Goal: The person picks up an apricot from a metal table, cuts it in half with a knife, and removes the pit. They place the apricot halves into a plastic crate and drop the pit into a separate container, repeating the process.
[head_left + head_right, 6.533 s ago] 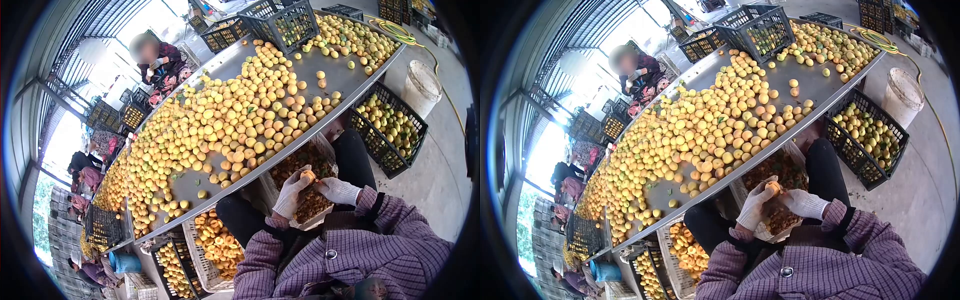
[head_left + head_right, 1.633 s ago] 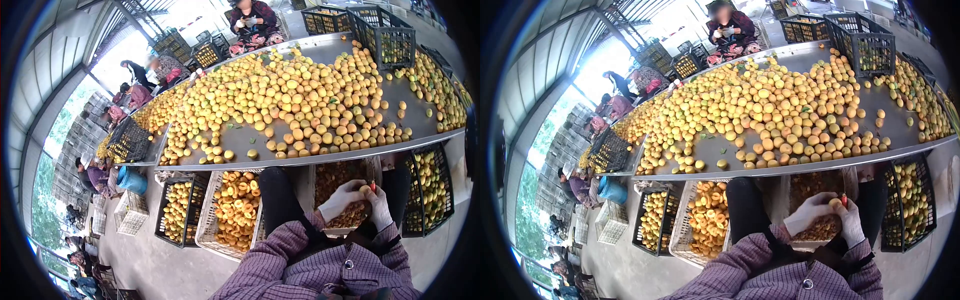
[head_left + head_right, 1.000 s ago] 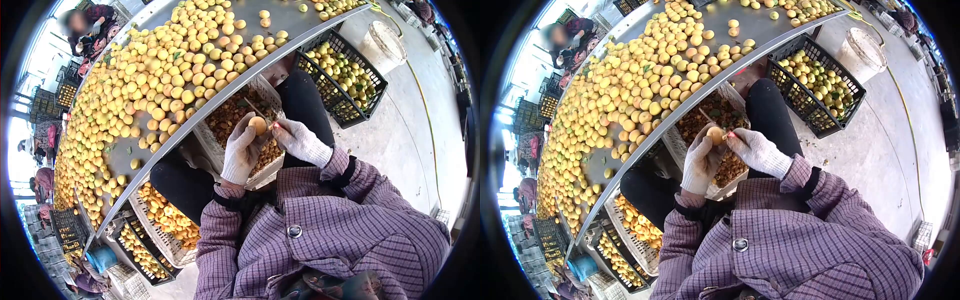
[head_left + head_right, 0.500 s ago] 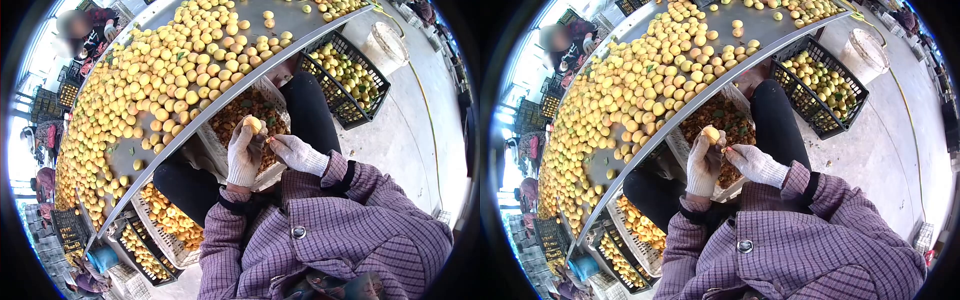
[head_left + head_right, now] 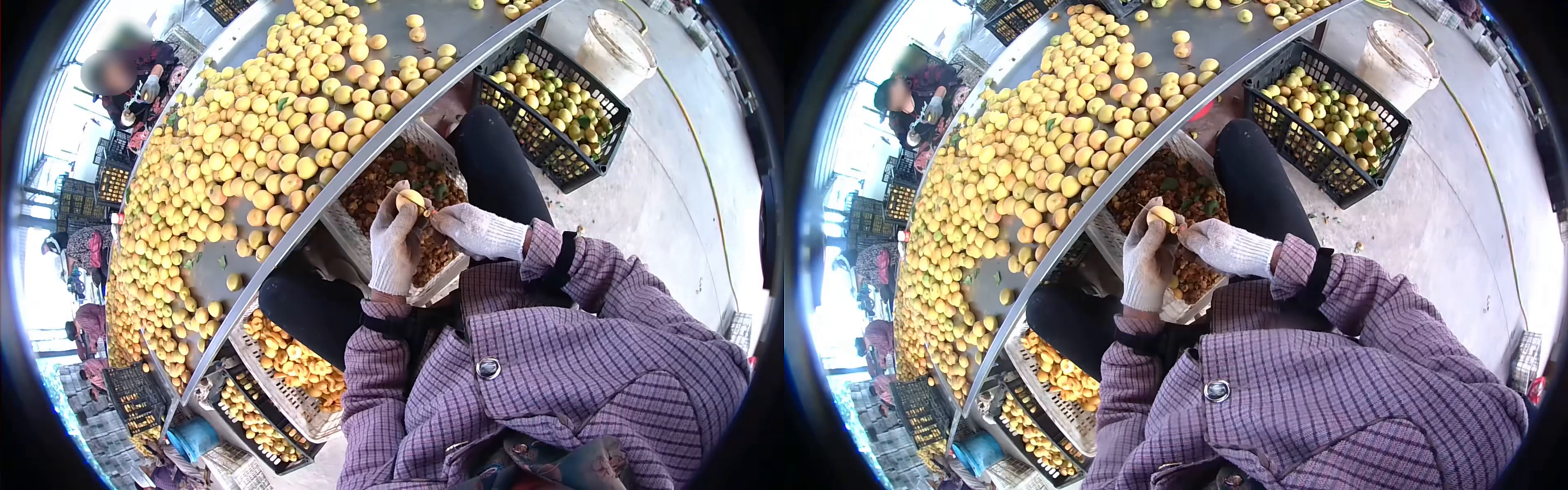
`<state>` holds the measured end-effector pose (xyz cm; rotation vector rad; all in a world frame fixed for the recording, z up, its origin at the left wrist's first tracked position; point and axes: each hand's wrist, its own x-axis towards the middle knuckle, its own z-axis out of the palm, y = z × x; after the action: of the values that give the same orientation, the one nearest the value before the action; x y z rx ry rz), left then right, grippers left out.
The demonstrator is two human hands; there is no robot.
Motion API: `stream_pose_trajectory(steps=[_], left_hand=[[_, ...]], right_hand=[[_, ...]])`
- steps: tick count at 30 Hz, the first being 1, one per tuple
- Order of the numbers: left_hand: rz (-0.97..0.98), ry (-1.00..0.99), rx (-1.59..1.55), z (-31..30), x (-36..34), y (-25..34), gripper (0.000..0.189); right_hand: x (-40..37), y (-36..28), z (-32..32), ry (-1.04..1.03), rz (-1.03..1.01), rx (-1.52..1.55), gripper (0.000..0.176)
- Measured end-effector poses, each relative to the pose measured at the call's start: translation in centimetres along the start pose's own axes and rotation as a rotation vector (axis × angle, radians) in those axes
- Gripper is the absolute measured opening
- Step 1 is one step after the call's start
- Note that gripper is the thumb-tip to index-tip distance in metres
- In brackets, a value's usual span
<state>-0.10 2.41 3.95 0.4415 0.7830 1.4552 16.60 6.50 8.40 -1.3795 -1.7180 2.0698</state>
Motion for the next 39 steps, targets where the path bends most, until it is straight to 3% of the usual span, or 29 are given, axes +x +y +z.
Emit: stream_pose_trajectory(steps=[7,9,11,13,14,17,21,22,23,24,25,27,29,31,34,37,39], left_hand=[[-0.087,0.045,-0.172,-1.3,0.5,-1.6,0.036],[-0.168,0.013,-0.156,-1.2,0.3,-2.0,0.038],[-0.225,-0.005,-0.168,-1.9,0.4,-1.6,0.038],[-0.101,0.032,0.19,-2.4,0.6,-1.2,0.038],[-0.123,0.07,-0.019,-2.4,0.6,-1.7,0.039],[-0.199,0.068,-0.261,-1.0,0.4,-2.0,0.039],[-0.278,0.009,-0.255,-0.9,0.1,-1.6,0.041],[-0.273,0.005,-0.252,-0.8,0.1,-1.3,0.041],[-0.188,-0.017,-0.048,-0.8,-0.1,-0.9,0.044],[-0.104,-0.037,0.155,-0.7,-0.3,-0.5,0.047],[-0.103,-0.035,0.157,-0.6,-0.3,-0.4,0.047],[0.085,-0.017,0.335,-0.3,-0.1,-0.5,0.053],[0.042,-0.008,0.299,-0.3,0.0,-0.6,0.051],[-0.238,0.048,-0.232,-0.1,0.7,-0.9,0.048],[-0.278,0.036,-0.33,-0.9,0.9,-2.9,0.045],[-0.27,0.078,-0.319,-1.2,0.7,-2.7,0.047],[-0.294,0.082,-0.181,-2.5,1.1,-2.6,0.057]], right_hand=[[-0.6,0.3,0.6,0.084,0.042,-0.213,0.05],[1.0,2.0,0.6,0.109,-0.027,-0.183,0.049],[0.9,1.1,0.3,-0.022,0.117,0.013,0.048],[0.8,0.8,0.3,-0.044,0.086,0.094,0.047],[0.6,0.6,0.1,-0.047,0.095,0.06,0.047],[-0.2,0.3,0.5,-0.026,0.106,0.003,0.049],[0.7,1.4,0.4,0.004,0.074,-0.07,0.049],[0.2,0.4,0.3,-0.005,0.1,-0.012,0.047],[0.1,-0.3,0.2,-0.018,0.127,0.047,0.044],[0.7,0.0,-0.5,-0.175,0.211,0.266,0.041],[1.1,0.3,-0.7,-0.212,0.239,0.373,0.039],[1.0,0.4,-0.8,-0.216,0.202,0.373,0.04],[-0.2,-0.3,0.0,-0.06,0.179,0.071,0.041],[0.1,1.3,0.3,-0.045,0.124,0.041,0.046],[1.4,2.1,0.6,0.007,0.111,-0.055,0.046],[2.7,2.4,0.1,-0.043,0.126,0.087,0.045],[3.4,2.7,-0.7,-0.221,0.233,0.277,0.045]])
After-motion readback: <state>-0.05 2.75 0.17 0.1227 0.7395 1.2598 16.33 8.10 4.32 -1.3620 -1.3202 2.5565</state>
